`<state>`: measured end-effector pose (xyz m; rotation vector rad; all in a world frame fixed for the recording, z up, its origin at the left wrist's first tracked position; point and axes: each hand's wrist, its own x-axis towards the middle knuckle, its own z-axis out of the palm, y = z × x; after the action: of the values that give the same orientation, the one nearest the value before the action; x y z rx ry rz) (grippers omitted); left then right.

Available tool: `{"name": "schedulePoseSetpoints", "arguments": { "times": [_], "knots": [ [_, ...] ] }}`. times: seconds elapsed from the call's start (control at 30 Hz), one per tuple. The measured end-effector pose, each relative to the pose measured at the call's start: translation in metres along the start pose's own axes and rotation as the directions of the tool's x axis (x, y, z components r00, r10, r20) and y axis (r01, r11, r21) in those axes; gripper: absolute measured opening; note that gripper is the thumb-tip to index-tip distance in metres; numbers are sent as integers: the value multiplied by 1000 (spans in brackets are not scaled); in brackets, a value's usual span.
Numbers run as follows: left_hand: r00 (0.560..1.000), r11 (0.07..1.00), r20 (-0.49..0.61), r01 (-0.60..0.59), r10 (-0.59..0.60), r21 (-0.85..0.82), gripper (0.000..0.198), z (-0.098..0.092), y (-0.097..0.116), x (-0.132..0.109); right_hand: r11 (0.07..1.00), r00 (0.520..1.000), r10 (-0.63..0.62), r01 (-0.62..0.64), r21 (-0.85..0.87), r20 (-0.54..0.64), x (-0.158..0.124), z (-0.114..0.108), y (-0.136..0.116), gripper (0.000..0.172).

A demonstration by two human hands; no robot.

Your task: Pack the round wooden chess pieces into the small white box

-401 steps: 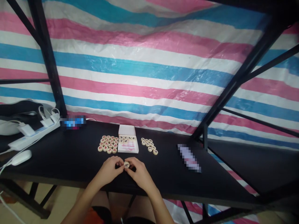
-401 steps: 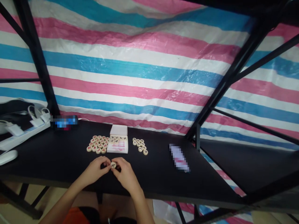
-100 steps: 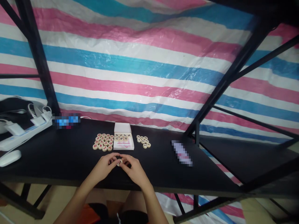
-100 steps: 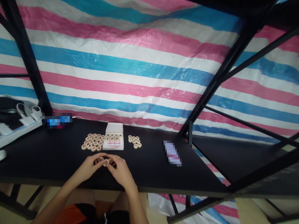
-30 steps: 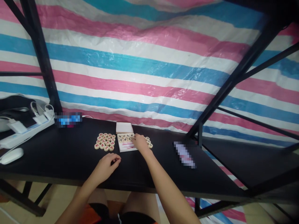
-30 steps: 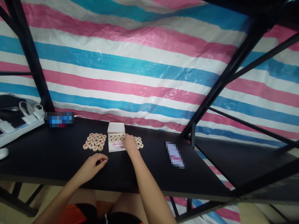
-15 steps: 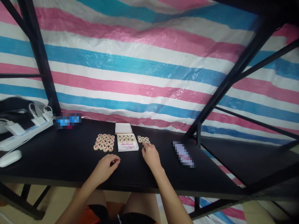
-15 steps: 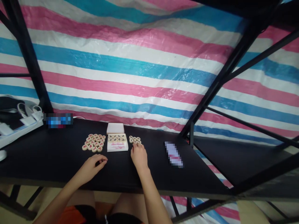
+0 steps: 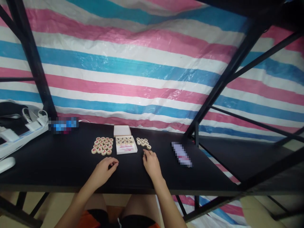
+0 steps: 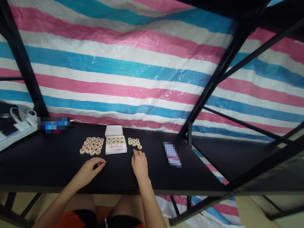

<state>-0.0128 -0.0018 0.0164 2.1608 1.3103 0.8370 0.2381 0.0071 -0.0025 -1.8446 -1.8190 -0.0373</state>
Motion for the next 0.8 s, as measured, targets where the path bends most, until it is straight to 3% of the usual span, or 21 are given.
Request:
{"name": "schedulePoseSetpoints", "arguments": {
  "times": [0.1, 0.2, 0.33, 0.43, 0.6, 0.8],
  "knots": [
    [1000, 1000, -3, 1, -1, -13, 20, 1, -1, 0, 970, 998, -55, 52, 236, 6, -8, -4, -9, 34],
    [1000, 1000, -13, 4, -5, -20, 21, 1, 0, -1, 878, 990, -124, 76, 472, 72, -17, -7, -28, 28],
    [1000, 1000, 3, -24, 24, -14, 23, 0, 3, -2, 779, 944, -266, 93, 619, 193, -21, -8, -59, 23],
    [999, 999, 13, -33, 33, 8, 22, 0, 3, -1, 704, 948, -240, 22, 710, 208, -19, -6, -75, 22],
    [999, 999, 19, -27, 26, 20, 20, 0, 4, -1, 674, 951, -209, -29, 738, 228, -21, -1, -78, 20],
    [998, 998, 49, -51, 50, 22, 17, 1, 1, -1, 839, 964, -225, 119, 531, 139, -22, 4, -78, 11]
  ]
}}
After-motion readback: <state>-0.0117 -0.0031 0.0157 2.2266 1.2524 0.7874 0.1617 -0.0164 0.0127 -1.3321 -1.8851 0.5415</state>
